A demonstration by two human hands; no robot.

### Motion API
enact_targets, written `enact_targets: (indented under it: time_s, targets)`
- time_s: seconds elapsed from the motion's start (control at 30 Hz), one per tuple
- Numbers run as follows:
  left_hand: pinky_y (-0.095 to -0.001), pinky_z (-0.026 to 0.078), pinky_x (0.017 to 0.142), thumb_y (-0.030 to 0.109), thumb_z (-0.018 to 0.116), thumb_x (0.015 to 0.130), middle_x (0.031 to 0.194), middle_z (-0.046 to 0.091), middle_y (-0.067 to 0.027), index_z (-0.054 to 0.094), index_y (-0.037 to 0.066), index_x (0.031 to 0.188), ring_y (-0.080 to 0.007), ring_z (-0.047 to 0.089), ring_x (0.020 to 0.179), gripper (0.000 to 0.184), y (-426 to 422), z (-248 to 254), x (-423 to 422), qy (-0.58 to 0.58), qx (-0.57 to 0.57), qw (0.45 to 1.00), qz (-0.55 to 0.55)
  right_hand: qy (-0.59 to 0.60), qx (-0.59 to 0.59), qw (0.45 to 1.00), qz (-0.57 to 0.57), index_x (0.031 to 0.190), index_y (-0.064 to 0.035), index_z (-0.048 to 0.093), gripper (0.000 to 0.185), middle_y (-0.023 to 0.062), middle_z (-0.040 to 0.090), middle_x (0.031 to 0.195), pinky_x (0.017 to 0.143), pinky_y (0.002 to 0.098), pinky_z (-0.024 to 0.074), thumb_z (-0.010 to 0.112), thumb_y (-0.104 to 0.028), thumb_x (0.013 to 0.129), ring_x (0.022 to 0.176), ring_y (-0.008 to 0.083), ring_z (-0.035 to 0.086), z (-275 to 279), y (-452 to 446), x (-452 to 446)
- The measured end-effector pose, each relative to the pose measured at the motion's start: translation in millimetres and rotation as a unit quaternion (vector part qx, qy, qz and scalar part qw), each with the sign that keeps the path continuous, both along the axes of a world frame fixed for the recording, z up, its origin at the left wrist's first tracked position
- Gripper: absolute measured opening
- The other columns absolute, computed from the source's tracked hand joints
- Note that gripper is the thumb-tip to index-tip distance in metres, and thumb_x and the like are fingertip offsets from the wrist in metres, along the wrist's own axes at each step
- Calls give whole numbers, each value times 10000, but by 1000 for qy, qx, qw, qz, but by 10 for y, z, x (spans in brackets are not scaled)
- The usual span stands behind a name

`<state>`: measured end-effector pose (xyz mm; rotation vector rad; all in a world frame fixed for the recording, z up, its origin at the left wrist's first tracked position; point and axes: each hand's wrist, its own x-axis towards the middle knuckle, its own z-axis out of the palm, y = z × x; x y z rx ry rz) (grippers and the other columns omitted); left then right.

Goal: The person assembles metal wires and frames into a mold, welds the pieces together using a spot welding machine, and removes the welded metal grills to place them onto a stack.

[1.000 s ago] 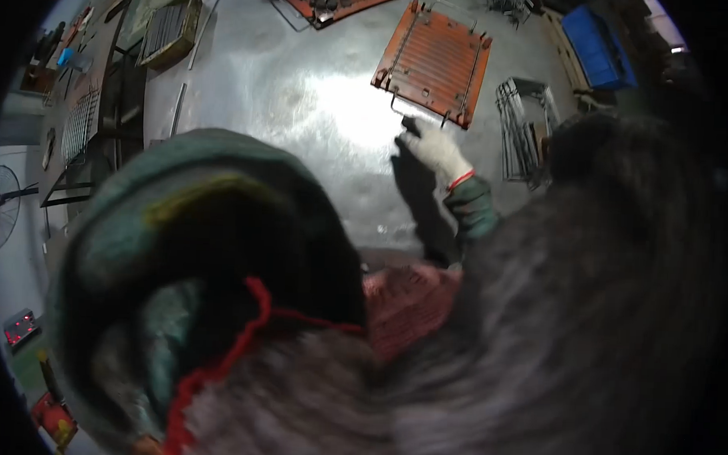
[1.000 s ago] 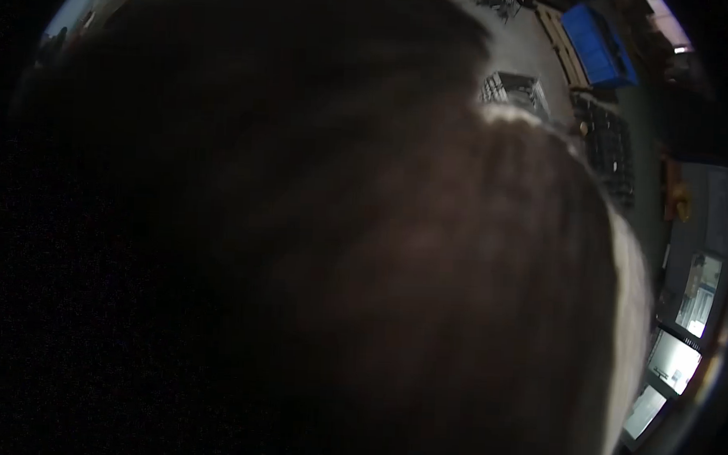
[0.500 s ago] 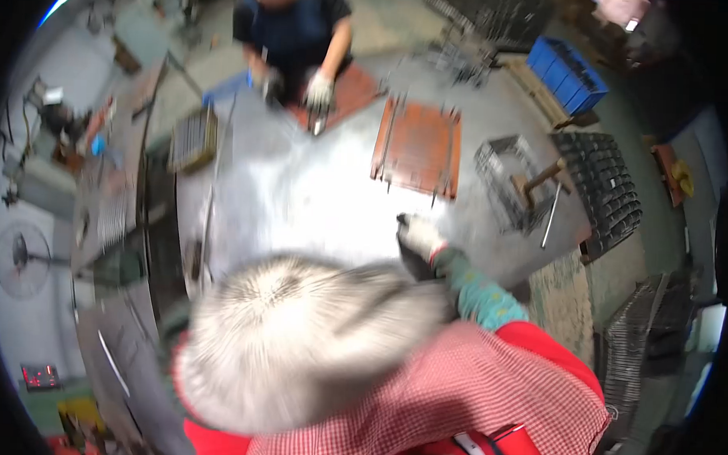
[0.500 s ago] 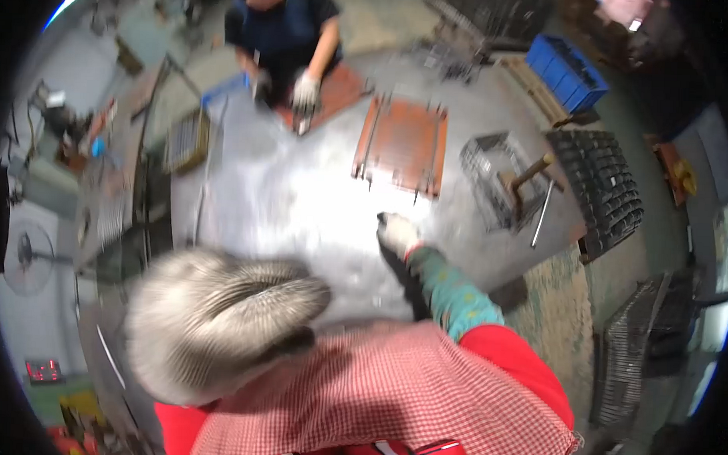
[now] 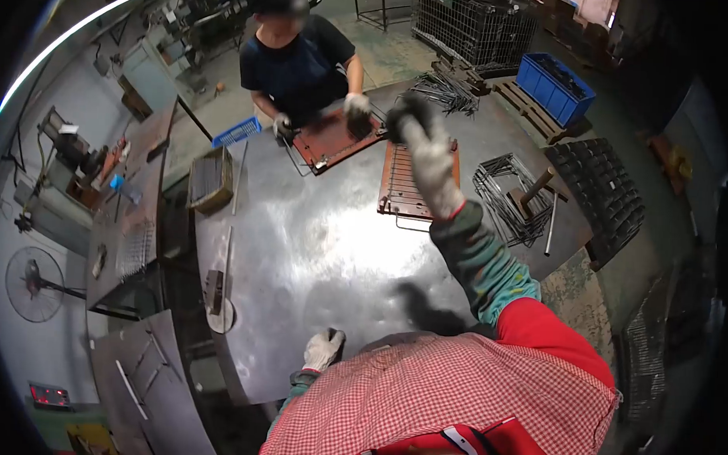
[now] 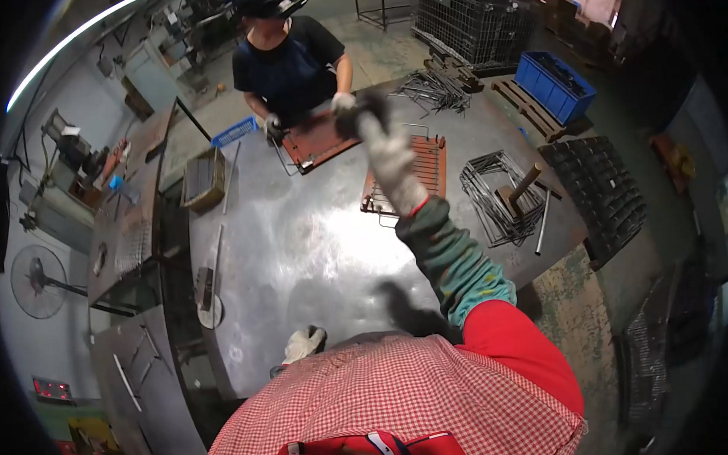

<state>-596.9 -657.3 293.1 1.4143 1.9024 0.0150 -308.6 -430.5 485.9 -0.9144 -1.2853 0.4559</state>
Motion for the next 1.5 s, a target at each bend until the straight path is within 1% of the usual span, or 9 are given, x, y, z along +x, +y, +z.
enact_targets:
  time_s: [0.03,0.07,0.13,0.2,0.33,0.6,1.1,1.33,1.5]
  targets:
    - [-451,481,830,468,527,840,988,666,-188,677,93,1020,-384,619,975,442,-48,-54,41,-12,-4,1000,2,-367,94,912,-157,1256,-53,513,312,74,602,1070,808,277,504,471,-193,980,923,165,594,-96,-190,-92]
    - [-447,487,819,464,529,842,966,671,-185,680,95,1009,-384,627,949,433,-78,-110,53,17,36,999,24,-378,96,908,-155,1256,-53,513,312,74,602,1070,808,277,504,471,-193,980,923,165,594,-232,-390,-232]
    - [-444,493,808,461,530,845,945,675,-182,684,97,999,-383,634,924,424,-76,-213,69,32,81,995,47,-266,-159,908,282,1356,-104,449,444,202,616,1149,846,350,508,460,-329,974,962,304,627,-680,-752,-525]
    - [-452,497,791,453,532,849,926,676,-178,686,102,984,-377,642,896,407,-103,-286,31,29,94,994,44,-357,-400,776,331,1229,-63,540,458,199,632,1074,871,385,498,481,-416,942,1004,325,613,-1289,-1004,-624]
    - [-457,496,783,454,534,849,924,675,-180,688,106,957,-376,641,893,396,-95,-315,-20,29,105,994,20,-526,-455,641,324,1139,-53,560,489,199,644,1043,834,433,507,442,-477,927,945,357,631,-2357,-1823,-521]
    - [-451,491,807,438,531,853,958,668,-196,667,83,1016,-382,633,922,414,-67,-124,-41,7,80,997,1,-361,-441,778,265,1037,-43,632,409,190,670,968,800,406,501,546,-408,875,902,352,642,-2473,-1829,-464]
    - [-443,496,796,384,565,859,954,671,-193,664,81,1015,-376,636,911,355,-126,-127,-99,-41,94,995,-4,-358,-499,749,248,1082,-10,622,456,212,644,1067,857,413,479,550,-405,866,992,358,616,-2461,-1773,-496]
    - [-433,499,792,375,570,859,946,676,-176,671,82,1002,-363,643,894,342,-152,-32,-110,-37,84,996,-16,-368,-448,779,238,1408,-17,285,679,247,541,1256,882,398,523,475,-436,908,1096,361,583,-1509,-1554,-636]
    - [-411,500,797,356,575,856,948,677,-167,685,84,987,-347,648,902,321,-143,-30,-84,-30,77,997,4,-411,-206,888,-15,1441,13,208,829,226,334,1439,1137,473,183,429,-574,899,1368,376,261,-922,-1044,-589]
